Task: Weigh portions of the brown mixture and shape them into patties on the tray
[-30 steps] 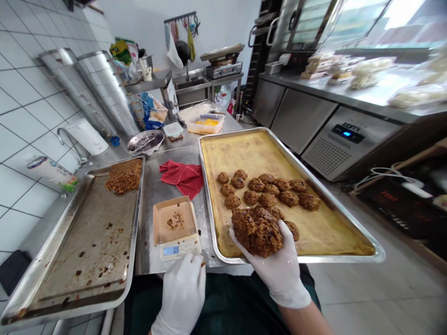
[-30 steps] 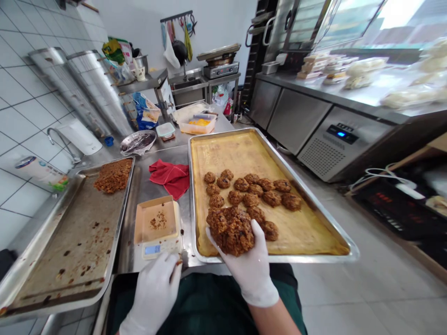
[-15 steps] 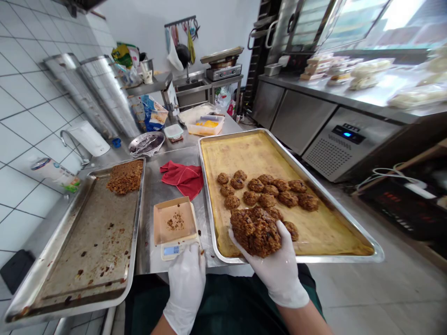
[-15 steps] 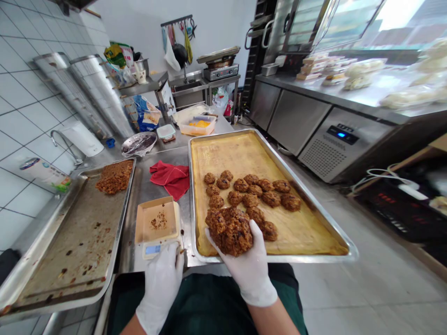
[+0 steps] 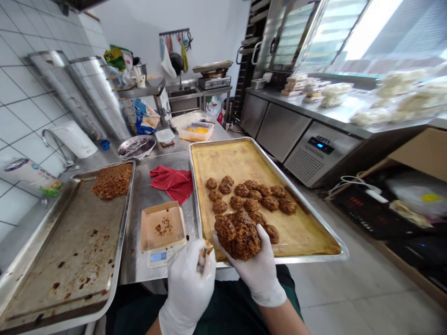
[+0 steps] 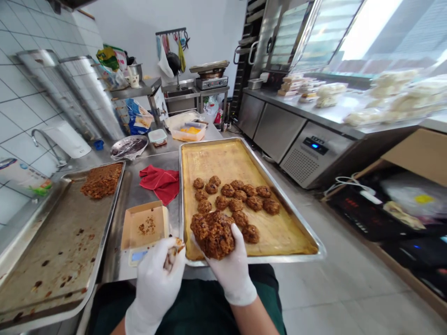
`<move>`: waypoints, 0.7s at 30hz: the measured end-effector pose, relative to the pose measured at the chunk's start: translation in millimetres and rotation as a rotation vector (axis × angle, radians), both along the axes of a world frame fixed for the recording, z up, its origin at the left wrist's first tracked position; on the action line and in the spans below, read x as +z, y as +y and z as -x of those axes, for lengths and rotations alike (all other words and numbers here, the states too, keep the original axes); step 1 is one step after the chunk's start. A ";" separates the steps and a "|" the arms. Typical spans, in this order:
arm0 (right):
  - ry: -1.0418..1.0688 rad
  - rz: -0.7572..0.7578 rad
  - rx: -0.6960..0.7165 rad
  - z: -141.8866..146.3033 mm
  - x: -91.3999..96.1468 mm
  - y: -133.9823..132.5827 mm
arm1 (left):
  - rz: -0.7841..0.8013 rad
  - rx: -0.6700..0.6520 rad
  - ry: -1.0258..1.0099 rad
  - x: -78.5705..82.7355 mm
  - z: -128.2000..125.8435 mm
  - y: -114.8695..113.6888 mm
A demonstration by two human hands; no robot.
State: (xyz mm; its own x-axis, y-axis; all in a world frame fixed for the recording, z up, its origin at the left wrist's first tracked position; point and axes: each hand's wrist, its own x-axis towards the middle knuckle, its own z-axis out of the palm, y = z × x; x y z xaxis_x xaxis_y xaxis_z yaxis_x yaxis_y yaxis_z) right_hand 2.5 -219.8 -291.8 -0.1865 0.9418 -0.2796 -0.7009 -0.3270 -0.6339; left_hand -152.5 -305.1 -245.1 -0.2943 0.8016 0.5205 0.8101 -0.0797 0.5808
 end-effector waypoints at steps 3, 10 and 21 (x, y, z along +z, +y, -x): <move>0.015 0.056 0.044 3.8 10.4 -0.3 | -0.033 -0.084 0.041 19.4 -16.9 19.2; 0.175 0.292 0.093 6.2 27.6 -0.4 | 0.030 -0.166 0.227 54.0 -19.5 6.3; 0.200 0.269 0.067 7.7 6.8 -4.2 | 0.197 0.036 0.166 39.2 -36.5 47.4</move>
State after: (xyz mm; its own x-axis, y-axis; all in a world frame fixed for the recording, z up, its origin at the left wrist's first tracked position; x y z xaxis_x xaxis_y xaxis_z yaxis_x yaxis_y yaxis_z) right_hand -5.2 -224.0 -285.0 -0.3218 0.8230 -0.4682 -0.7741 -0.5134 -0.3704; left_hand -115.9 -257.6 -205.9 -0.2483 0.8829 0.3985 0.8959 0.0529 0.4411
